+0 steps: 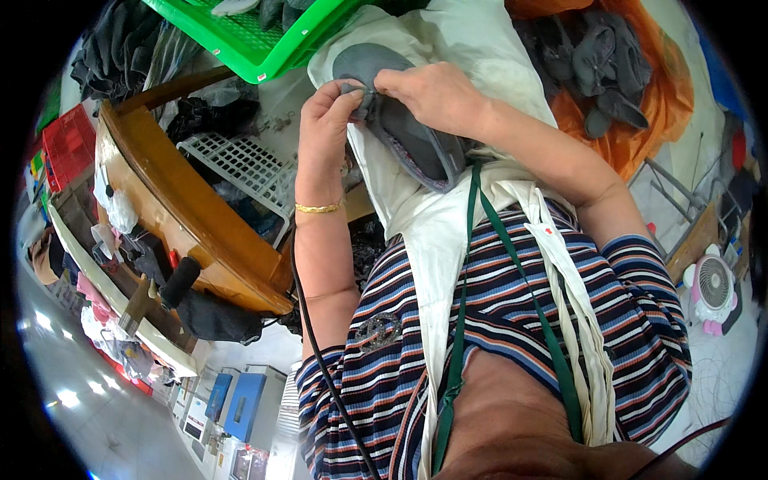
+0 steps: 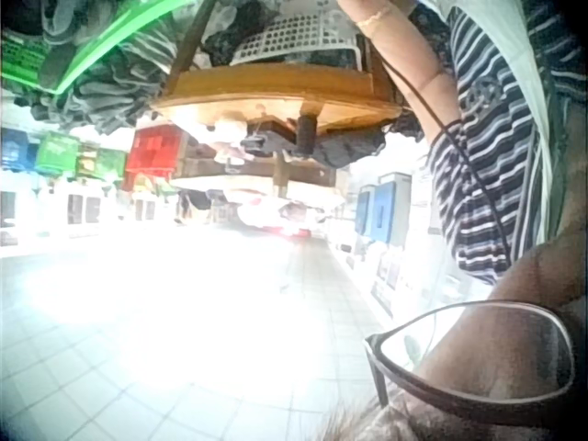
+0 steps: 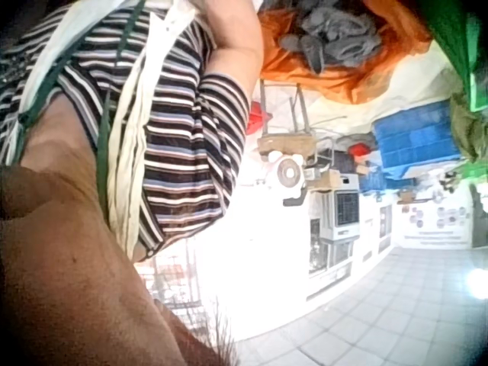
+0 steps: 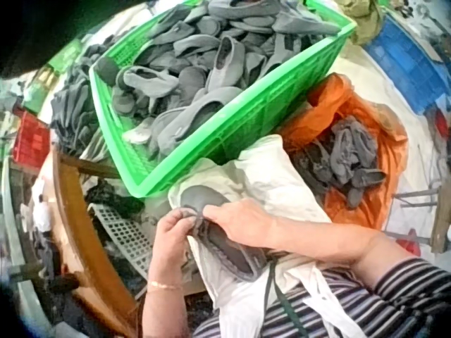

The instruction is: The person sits on the floor and sews a grey slipper using a needle and thread. They hold the slipper on their lap, pull the thread through the fabric, and adjust the slipper's position to continue stitching.

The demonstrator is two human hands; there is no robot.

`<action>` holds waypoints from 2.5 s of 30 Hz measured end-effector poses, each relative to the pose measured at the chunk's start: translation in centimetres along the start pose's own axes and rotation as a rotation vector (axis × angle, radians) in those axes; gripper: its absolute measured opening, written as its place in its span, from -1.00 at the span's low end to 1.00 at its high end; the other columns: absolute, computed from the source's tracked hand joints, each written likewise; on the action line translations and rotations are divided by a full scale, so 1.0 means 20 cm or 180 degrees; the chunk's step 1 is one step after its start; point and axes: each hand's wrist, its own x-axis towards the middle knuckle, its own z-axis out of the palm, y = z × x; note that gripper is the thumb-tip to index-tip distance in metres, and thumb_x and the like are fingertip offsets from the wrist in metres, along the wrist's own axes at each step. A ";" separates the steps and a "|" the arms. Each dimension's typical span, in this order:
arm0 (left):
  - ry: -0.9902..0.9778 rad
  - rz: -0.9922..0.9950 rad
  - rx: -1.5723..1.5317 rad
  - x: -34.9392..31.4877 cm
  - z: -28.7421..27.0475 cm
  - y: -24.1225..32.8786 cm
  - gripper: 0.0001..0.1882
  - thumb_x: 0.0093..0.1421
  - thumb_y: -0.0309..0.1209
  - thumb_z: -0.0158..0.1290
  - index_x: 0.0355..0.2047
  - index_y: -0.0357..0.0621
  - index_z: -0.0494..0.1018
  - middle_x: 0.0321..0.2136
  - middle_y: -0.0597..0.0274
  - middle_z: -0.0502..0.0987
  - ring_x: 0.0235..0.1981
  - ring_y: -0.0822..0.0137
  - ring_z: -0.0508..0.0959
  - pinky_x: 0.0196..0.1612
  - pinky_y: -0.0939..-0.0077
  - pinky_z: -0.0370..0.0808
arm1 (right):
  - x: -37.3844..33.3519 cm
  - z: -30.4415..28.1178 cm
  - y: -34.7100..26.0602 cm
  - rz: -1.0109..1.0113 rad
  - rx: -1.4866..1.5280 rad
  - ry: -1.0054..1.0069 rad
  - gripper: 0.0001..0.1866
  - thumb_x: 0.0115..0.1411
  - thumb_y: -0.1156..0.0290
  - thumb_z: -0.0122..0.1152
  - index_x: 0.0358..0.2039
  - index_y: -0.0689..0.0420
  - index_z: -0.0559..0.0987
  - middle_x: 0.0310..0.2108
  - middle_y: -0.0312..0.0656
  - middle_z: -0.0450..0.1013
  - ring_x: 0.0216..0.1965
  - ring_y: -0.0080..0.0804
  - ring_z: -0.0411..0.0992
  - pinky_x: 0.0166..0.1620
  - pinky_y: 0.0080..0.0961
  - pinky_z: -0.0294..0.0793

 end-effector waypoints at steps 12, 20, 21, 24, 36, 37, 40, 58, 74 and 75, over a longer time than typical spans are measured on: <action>-0.0221 -0.0112 -0.0280 0.01 -0.02 -0.01 -0.84 0.25 -0.46 0.07 -0.19 -0.23 0.53 -0.39 0.40 0.55 -0.42 0.58 0.47 -0.34 0.70 0.40 | 0.00 0.04 -0.05 0.0082 0.0614 0.0439 -0.88 0.29 0.37 0.12 -0.24 0.11 0.43 -0.50 0.03 0.47 -0.44 0.08 0.48 -0.41 -0.18 0.43; -0.0097 -0.0081 -0.0309 -0.01 -0.01 -0.01 -0.85 0.23 -0.48 0.09 -0.21 -0.24 0.54 -0.43 0.41 0.55 -0.45 0.59 0.46 -0.35 0.70 0.37 | 0.00 -0.02 0.04 -0.0280 0.0754 -0.0057 -0.87 0.26 0.43 0.11 -0.20 0.13 0.45 -0.47 -0.02 0.48 -0.44 -0.02 0.50 -0.37 -0.23 0.44; -0.0118 -0.0077 -0.0325 -0.01 -0.01 -0.01 -0.85 0.22 -0.48 0.09 -0.22 -0.24 0.54 -0.44 0.41 0.55 -0.46 0.59 0.46 -0.35 0.70 0.37 | 0.00 -0.02 0.05 -0.0367 0.0742 -0.0037 -0.86 0.25 0.43 0.10 -0.18 0.12 0.46 -0.46 -0.03 0.49 -0.44 -0.02 0.50 -0.36 -0.24 0.45; -0.0136 -0.0053 -0.0324 0.00 -0.02 -0.02 -0.85 0.22 -0.48 0.08 -0.21 -0.24 0.54 -0.44 0.41 0.55 -0.46 0.58 0.46 -0.35 0.69 0.36 | -0.01 -0.02 0.08 -0.0550 0.0724 -0.0013 -0.82 0.24 0.45 0.10 -0.14 0.10 0.47 -0.42 -0.05 0.51 -0.43 -0.04 0.51 -0.35 -0.27 0.46; -0.0113 -0.0090 -0.0317 -0.01 -0.01 -0.01 -0.84 0.23 -0.48 0.07 -0.20 -0.24 0.54 -0.42 0.41 0.55 -0.43 0.59 0.45 -0.34 0.70 0.36 | -0.01 -0.02 0.10 -0.0572 0.0860 -0.0005 -0.82 0.23 0.39 0.11 -0.14 0.01 0.51 -0.42 -0.09 0.55 -0.38 -0.04 0.53 -0.30 -0.21 0.51; -0.0195 -0.0085 -0.0350 0.00 -0.02 -0.02 -0.83 0.24 -0.49 0.06 -0.18 -0.25 0.53 -0.40 0.40 0.56 -0.42 0.59 0.48 -0.33 0.69 0.40 | 0.00 -0.03 0.10 -0.0559 0.0834 -0.0018 -0.82 0.23 0.39 0.11 -0.14 0.02 0.51 -0.42 -0.09 0.55 -0.38 -0.04 0.53 -0.31 -0.22 0.51; -0.0304 -0.0088 -0.0423 0.00 -0.05 -0.03 -0.82 0.26 -0.50 0.03 -0.14 -0.26 0.51 -0.35 0.38 0.57 -0.40 0.59 0.51 -0.31 0.69 0.44 | 0.00 -0.01 0.07 -0.0527 0.0899 0.0092 -0.83 0.24 0.39 0.10 -0.15 0.02 0.51 -0.43 -0.08 0.54 -0.39 -0.03 0.53 -0.32 -0.22 0.51; -0.0015 0.0058 -0.0243 0.01 0.00 -0.04 -0.87 0.16 -0.50 0.19 -0.28 -0.27 0.58 -0.46 0.37 0.58 -0.50 0.58 0.46 -0.40 0.70 0.36 | 0.07 -0.04 -0.07 -0.0224 0.0584 0.0624 -0.90 0.31 0.36 0.10 -0.30 0.09 0.44 -0.53 -0.19 0.44 -0.53 -0.36 0.45 -0.40 -0.42 0.42; 0.0248 0.0329 0.0378 -0.01 0.06 -0.02 -0.87 0.20 -0.45 0.20 -0.30 -0.26 0.56 -0.47 0.39 0.56 -0.52 0.60 0.42 -0.43 0.71 0.33 | 0.07 -0.52 0.38 0.1238 0.4800 0.1579 -0.89 0.20 0.47 0.16 -0.47 0.13 0.46 -0.65 -0.23 0.41 -0.68 -0.39 0.39 -0.61 -0.41 0.41; 0.0209 0.0351 0.0372 0.00 0.06 -0.02 -0.87 0.19 -0.45 0.20 -0.30 -0.26 0.56 -0.47 0.40 0.56 -0.52 0.60 0.42 -0.43 0.71 0.33 | 0.03 -0.65 0.53 0.1387 0.5636 0.2061 -0.88 0.09 0.60 0.11 -0.49 0.08 0.41 -0.61 -0.21 0.40 -0.64 -0.33 0.39 -0.61 -0.44 0.39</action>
